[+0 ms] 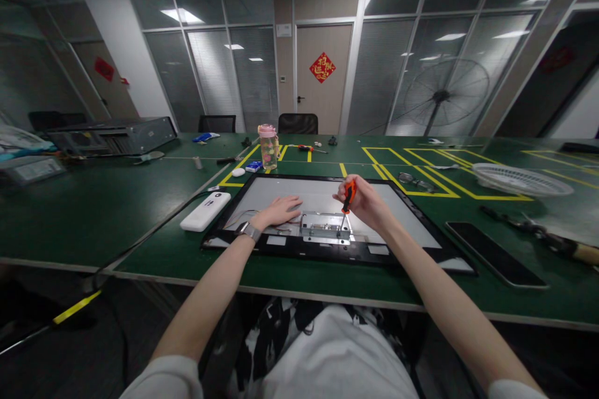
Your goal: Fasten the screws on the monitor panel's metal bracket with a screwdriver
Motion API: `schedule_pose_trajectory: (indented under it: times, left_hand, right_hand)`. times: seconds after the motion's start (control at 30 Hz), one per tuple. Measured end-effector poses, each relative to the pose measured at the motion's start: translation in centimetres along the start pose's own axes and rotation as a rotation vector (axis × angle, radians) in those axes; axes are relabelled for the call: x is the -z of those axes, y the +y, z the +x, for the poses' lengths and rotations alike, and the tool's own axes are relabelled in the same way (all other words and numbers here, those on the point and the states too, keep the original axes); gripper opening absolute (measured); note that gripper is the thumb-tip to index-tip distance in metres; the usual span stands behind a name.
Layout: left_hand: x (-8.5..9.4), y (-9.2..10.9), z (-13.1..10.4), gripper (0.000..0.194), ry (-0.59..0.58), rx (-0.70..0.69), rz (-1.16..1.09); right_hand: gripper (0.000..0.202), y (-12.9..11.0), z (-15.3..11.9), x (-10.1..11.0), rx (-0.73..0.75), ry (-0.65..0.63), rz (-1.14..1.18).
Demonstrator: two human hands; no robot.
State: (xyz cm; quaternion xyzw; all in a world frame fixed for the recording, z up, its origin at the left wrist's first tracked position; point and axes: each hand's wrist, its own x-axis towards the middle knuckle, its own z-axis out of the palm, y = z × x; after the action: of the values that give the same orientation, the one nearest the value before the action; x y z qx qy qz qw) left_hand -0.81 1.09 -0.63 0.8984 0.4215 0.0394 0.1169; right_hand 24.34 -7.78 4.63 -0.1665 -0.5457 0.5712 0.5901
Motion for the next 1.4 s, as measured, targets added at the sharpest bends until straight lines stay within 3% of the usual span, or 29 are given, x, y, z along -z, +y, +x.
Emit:
schedule_pose_trajectory:
  times: [0.17,0.4,0.8,1.4]
  left_hand:
    - [-0.15,-0.25,0.14,0.055,0.003,-0.009,0.009]
    - [-0.17,-0.34,0.15,0.056,0.003,-0.01,0.0]
    - [-0.24,-0.36,0.08,0.056,0.008,-0.01,-0.004]
    - [-0.12,-0.25,0.03,0.056,0.007,-0.006,-0.015]
  right_hand:
    - [0.023,-0.23,-0.12,-0.18,0.026,0.064,-0.05]
    - [0.021,-0.21,-0.04,-0.2,0.0,0.013,-0.037]
    - [0.022,0.11,0.06,0.18,0.032,0.082,-0.042]
    - [0.023,-0.09,-0.1,0.01,-0.011,0.023,-0.029]
